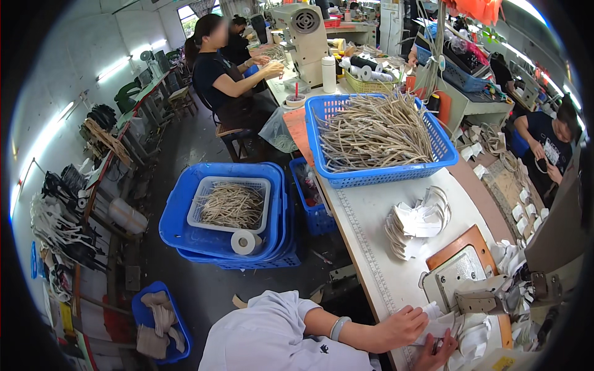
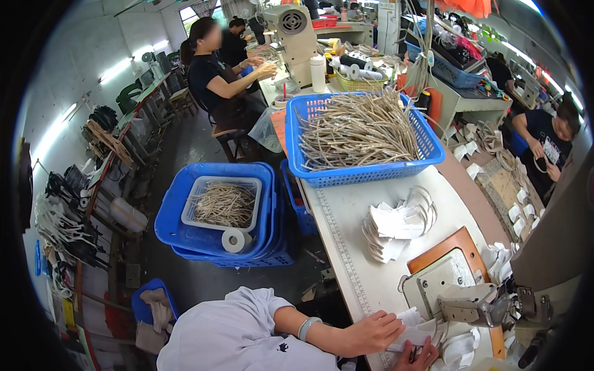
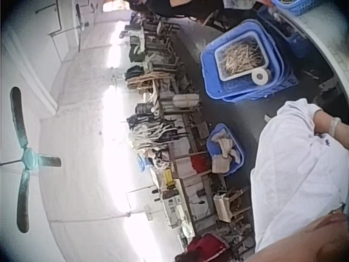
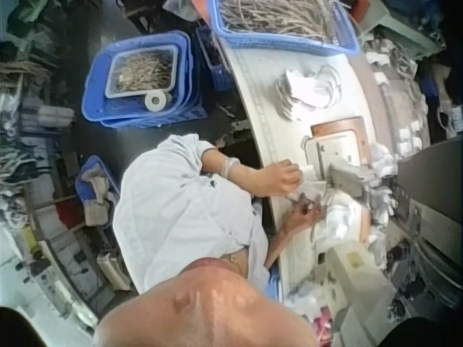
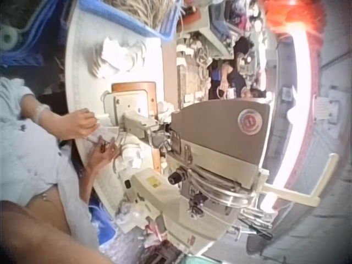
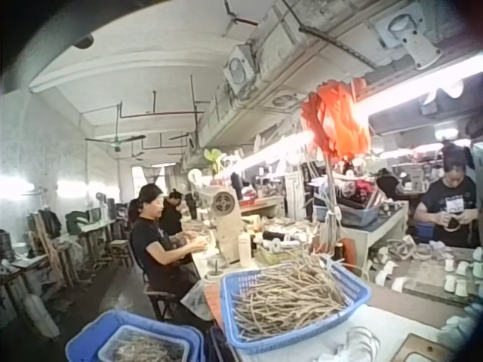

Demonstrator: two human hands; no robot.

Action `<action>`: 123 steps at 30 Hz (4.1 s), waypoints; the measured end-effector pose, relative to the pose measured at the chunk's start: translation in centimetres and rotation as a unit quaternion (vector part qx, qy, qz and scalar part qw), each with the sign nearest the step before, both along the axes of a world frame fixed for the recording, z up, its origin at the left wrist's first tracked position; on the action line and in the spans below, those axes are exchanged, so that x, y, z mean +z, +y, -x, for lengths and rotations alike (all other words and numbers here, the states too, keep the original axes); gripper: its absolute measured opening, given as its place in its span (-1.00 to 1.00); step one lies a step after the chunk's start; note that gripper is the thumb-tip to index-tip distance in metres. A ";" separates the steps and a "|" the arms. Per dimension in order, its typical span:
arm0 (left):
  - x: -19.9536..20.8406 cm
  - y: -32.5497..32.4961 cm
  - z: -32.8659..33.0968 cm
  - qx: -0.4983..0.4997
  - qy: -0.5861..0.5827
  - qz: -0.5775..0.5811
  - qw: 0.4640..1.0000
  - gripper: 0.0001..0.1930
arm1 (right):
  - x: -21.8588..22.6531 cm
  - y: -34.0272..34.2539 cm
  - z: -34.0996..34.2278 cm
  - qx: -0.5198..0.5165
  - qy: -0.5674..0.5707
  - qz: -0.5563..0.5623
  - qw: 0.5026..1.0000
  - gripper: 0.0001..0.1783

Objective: The person aligns fabric shoe components by hand, stitches them using an industrial sewing machine, trims thread using thread snips, and stacks the sewn pieces on the table.

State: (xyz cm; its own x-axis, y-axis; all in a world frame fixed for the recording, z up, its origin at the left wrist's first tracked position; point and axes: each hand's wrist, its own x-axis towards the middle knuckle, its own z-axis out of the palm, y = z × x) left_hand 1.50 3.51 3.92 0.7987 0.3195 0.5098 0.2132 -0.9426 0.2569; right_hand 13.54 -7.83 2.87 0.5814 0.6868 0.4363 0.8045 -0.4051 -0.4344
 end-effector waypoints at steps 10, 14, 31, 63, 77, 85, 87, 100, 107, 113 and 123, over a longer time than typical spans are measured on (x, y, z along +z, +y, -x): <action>-0.2 0.0 0.1 -0.020 0.052 0.027 0.998 -0.64 | -0.1 0.0 -0.1 0.007 -0.012 -0.012 1.000 -0.62; 1.2 1.6 0.0 -0.092 -0.048 0.080 0.991 -0.56 | 0.5 0.2 0.4 -0.018 -0.028 -0.091 0.995 -0.66; 18.1 32.5 -18.1 0.228 -0.738 0.424 0.473 -0.77 | 11.0 10.8 9.9 0.282 0.332 -0.241 0.867 -0.68; 18.5 19.9 -7.3 -0.130 -0.348 -0.344 0.862 -0.76 | 11.5 14.6 7.8 0.478 0.078 0.110 0.868 -0.69; 10.6 -1.9 -5.3 -0.453 -0.395 -0.201 0.774 -0.82 | 9.6 25.1 -6.9 0.186 -0.435 0.123 0.872 -0.79; 7.5 -5.1 0.6 -0.367 -0.486 -0.012 0.793 -0.78 | 9.4 22.4 -4.2 0.185 -0.437 0.084 0.876 -0.77; 4.4 -1.3 5.3 -0.381 -0.328 0.365 0.783 -0.62 | 9.4 20.2 -1.1 0.248 -0.341 0.015 0.907 -0.74; -30.0 17.0 37.8 0.710 -0.027 0.205 0.674 -0.30 | 8.4 7.1 1.5 0.237 -0.257 0.011 0.937 -0.84; -26.8 18.8 36.4 0.744 0.015 0.316 0.588 -0.08 | 6.8 3.8 1.0 0.162 -0.293 0.070 0.940 -0.81; -19.0 17.3 32.6 0.456 -0.356 0.477 0.661 -0.18 | 5.7 2.3 2.6 0.154 -0.215 0.069 0.962 -0.83; -1.2 9.0 19.2 0.152 -0.409 0.561 0.704 -0.13 | 0.6 10.0 15.3 0.423 0.172 -0.072 0.887 -0.69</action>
State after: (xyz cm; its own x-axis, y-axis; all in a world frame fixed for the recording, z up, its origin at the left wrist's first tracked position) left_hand -17.69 12.47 2.74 0.1925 0.9800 0.0506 -0.2899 0.0075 0.9570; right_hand -1.77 2.14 3.49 0.0010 0.8920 0.4519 0.6042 0.3596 -0.7111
